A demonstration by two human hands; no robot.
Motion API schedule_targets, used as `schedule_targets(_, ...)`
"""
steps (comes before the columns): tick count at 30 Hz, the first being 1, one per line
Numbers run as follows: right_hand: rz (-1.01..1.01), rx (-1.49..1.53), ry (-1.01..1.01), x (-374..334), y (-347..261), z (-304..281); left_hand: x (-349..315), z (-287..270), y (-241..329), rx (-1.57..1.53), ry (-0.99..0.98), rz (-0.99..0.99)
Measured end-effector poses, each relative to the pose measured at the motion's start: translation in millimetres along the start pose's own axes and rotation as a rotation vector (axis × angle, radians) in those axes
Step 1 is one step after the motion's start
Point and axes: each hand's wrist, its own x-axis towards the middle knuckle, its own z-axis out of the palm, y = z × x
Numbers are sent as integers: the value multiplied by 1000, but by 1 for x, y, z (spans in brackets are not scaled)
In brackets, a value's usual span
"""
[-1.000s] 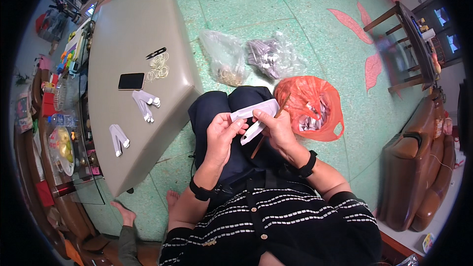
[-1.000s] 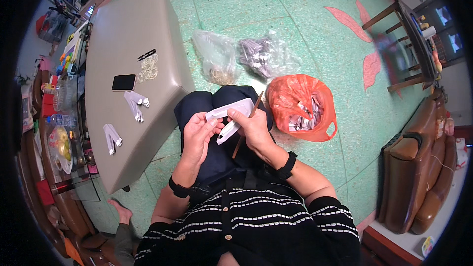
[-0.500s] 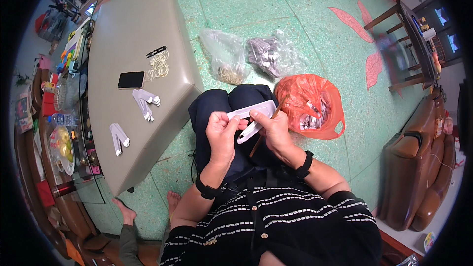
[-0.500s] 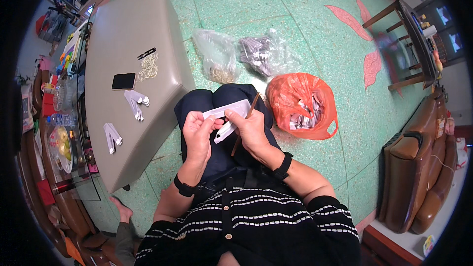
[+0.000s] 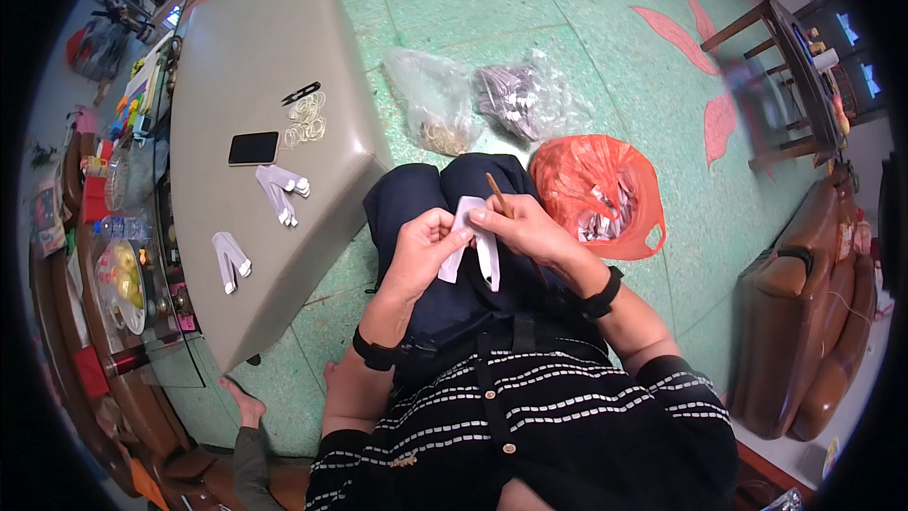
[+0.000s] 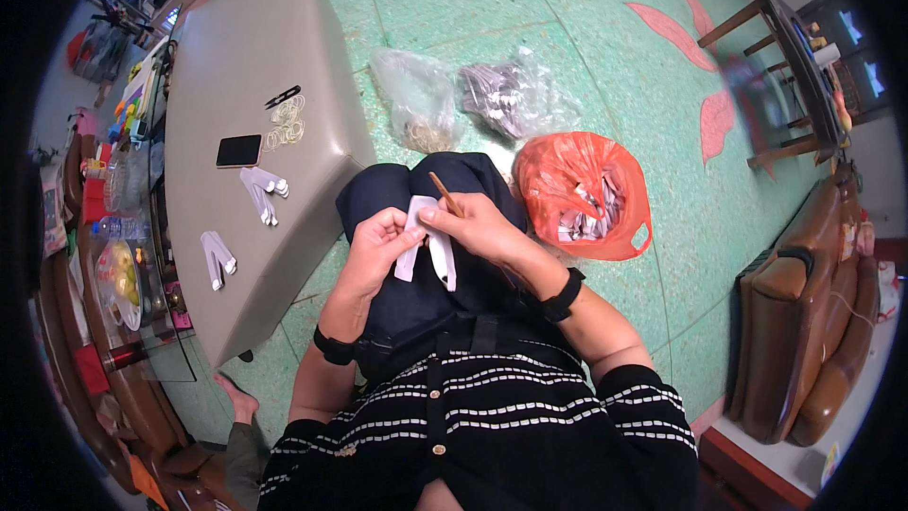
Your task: The person assembles white facemasks by hand while using a thin wooden stick to thread or guide white elastic straps through the fabric, working on several masks one at a time.
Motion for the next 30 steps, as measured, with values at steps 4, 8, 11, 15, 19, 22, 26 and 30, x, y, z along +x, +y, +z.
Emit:
schedule_targets(4,133,134,-82,-10,3,-3,-1,-4,-1,-29,58,-1)
schedule_targets(8,113,151,-100,-12,0,1,-1,2,8,-9,10,-56)
schedule_targets(11,147,158,-96,-9,4,2,0,5,10,22,3,-56)
schedule_targets(15,329,328,-212,-6,7,0,-4,9,10,57,8,-64)
schedule_targets(19,361,427,-301,-11,17,-10,-3,1,3,12,99,12)
schedule_targets(22,366,333,-329,-13,17,-17,-2,-2,-3,-27,116,7)
schedule_targets(26,290,269,-286,-6,17,-18,-1,4,-7,-24,97,-75)
schedule_targets(30,295,308,-279,1,12,-8,-3,10,-2,-65,39,-97)
